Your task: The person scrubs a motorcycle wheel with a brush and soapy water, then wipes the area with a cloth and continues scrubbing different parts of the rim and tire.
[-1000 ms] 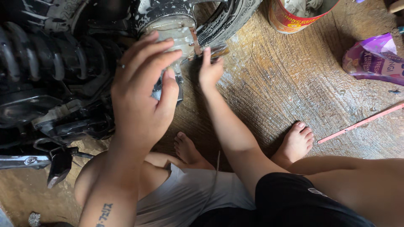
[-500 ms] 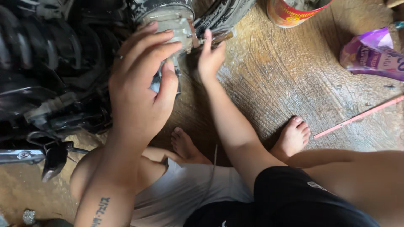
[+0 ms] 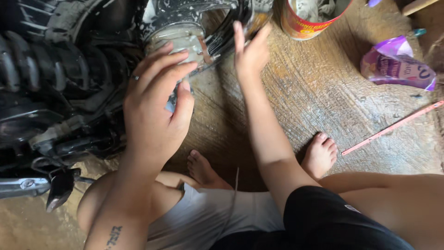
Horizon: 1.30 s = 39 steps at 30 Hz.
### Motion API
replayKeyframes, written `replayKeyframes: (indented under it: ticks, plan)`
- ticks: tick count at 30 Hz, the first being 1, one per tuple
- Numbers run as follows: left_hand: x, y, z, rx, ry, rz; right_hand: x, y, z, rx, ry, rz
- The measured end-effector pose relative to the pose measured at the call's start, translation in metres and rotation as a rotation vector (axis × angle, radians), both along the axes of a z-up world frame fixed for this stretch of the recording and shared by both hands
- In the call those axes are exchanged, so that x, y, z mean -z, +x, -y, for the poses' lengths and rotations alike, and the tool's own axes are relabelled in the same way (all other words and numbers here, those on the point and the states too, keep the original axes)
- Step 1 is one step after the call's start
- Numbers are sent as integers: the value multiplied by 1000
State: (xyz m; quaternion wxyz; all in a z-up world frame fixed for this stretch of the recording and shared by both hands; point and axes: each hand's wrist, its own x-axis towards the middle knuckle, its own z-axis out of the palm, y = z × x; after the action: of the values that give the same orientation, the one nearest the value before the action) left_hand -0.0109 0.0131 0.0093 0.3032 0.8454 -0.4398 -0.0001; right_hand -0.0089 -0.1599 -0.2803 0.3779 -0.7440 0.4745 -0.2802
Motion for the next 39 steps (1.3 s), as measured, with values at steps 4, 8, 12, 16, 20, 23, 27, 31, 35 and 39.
replayKeyframes:
  ticks: [4,8,12,16,20,23,27,31,35,39]
  plan:
    - [-1,3,4,-2,-25,28,-18,15,35,74,-428,35]
    - [2,8,4,-6,-26,9,10,5,15,54,-336,18]
    - [2,6,12,5,-34,-4,44,-13,-12,-89,-234,-232]
    - [-1,3,12,2,-13,-7,29,-7,-10,-57,-167,-277]
    - [-3,7,15,1,-14,10,-20,14,9,12,-232,-229]
    - [0,6,14,-4,-4,-1,-43,23,18,10,-272,-159]
    - [5,11,15,-1,-19,-34,-26,20,5,47,-334,-188]
    - [7,14,19,4,-16,-19,18,-1,-20,-71,-9,-489]
    - [9,11,17,19,-1,-18,26,4,-24,-88,175,-464]
    - [6,8,16,8,10,-22,-11,12,-14,-32,165,-338]
